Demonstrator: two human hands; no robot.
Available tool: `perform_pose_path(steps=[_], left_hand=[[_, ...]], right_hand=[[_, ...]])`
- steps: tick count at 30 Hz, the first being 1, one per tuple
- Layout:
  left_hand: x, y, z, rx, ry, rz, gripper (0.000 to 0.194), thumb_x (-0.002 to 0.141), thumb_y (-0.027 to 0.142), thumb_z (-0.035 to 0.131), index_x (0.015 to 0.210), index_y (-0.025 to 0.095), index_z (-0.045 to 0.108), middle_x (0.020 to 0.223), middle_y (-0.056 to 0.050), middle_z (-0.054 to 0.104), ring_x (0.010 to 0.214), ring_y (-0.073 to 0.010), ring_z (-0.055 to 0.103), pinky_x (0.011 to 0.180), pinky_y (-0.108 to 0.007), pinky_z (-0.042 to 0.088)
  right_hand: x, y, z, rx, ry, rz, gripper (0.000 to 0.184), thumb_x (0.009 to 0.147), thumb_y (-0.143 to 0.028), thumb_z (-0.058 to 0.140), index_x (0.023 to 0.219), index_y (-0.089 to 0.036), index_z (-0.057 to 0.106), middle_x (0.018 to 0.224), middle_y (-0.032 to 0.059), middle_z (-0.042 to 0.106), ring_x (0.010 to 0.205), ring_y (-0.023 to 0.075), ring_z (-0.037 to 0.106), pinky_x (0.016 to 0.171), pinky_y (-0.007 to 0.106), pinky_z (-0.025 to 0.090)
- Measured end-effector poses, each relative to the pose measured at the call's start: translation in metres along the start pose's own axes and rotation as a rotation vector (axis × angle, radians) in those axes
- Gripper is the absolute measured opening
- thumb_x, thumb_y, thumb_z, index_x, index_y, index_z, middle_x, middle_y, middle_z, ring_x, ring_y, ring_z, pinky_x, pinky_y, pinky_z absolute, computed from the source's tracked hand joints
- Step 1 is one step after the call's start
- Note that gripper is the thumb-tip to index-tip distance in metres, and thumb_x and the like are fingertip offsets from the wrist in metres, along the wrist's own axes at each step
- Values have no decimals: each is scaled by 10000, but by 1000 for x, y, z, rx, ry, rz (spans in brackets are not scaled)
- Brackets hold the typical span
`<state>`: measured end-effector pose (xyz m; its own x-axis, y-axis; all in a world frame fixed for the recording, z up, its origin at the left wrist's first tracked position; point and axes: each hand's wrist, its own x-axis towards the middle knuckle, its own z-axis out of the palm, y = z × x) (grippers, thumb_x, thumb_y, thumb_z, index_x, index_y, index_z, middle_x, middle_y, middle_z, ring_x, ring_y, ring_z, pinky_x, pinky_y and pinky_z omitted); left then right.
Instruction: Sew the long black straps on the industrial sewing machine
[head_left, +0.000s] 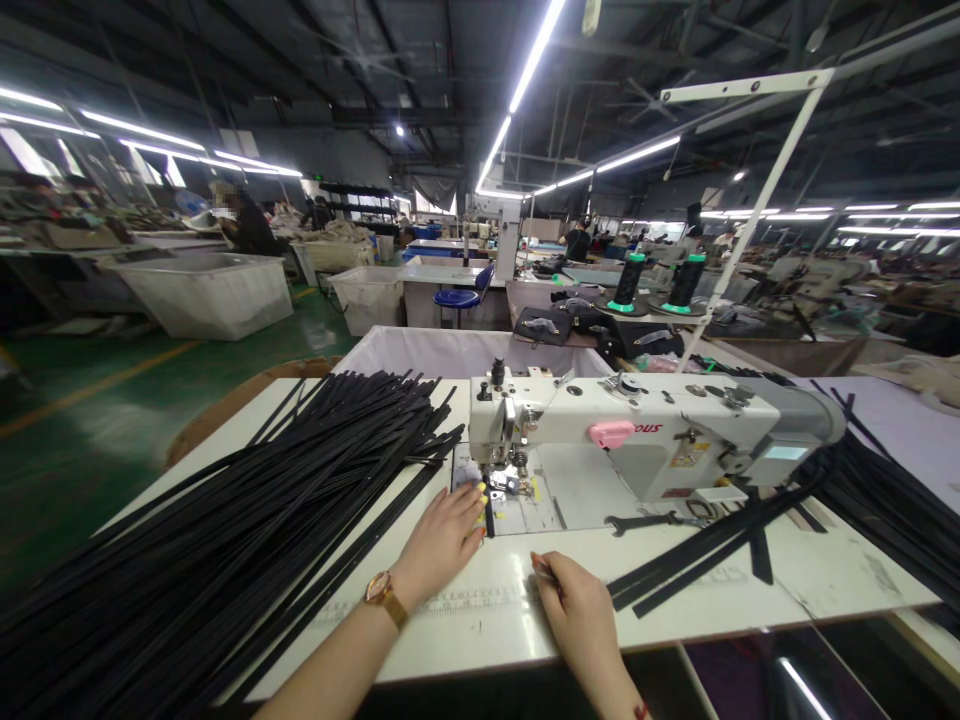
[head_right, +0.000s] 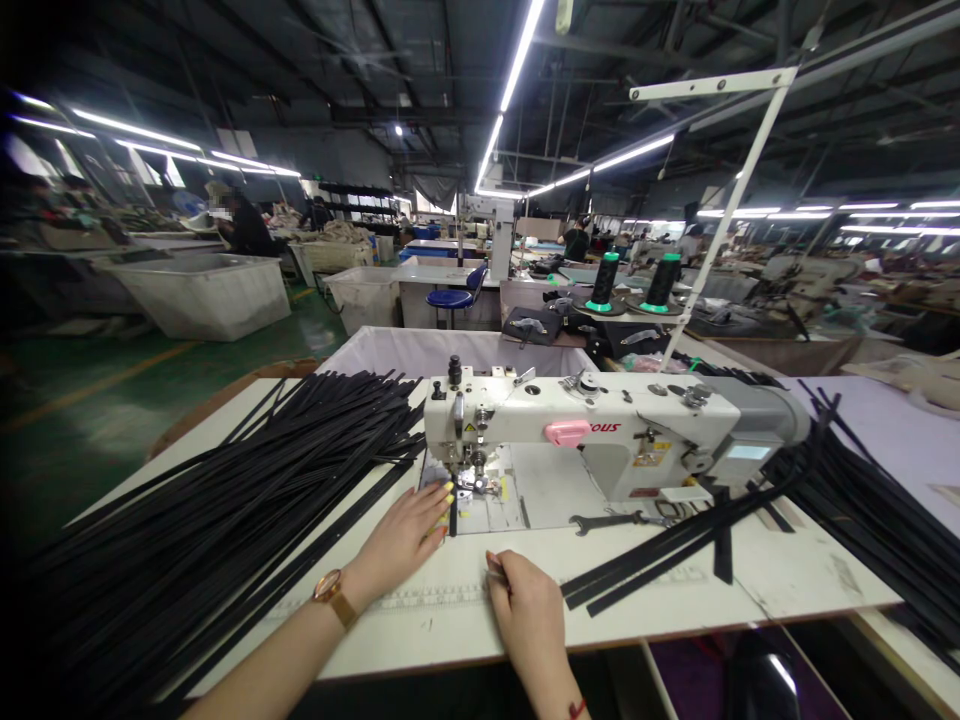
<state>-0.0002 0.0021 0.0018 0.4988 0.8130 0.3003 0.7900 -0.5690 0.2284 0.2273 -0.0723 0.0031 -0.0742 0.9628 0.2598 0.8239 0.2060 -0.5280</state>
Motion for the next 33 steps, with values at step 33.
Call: perform_pose_path(steps=[33], left_hand=[[29,-34,-3,-95,67,37,309,947,226,449,1207,194,612,1300,-88,612,1205,-238,553,1068,-439,429]], right_hand=[[0,-4,-2,-21,-12,-24,207,915,-244,444,775,-209,593,696,17,670,659,169,633,603,261,377]])
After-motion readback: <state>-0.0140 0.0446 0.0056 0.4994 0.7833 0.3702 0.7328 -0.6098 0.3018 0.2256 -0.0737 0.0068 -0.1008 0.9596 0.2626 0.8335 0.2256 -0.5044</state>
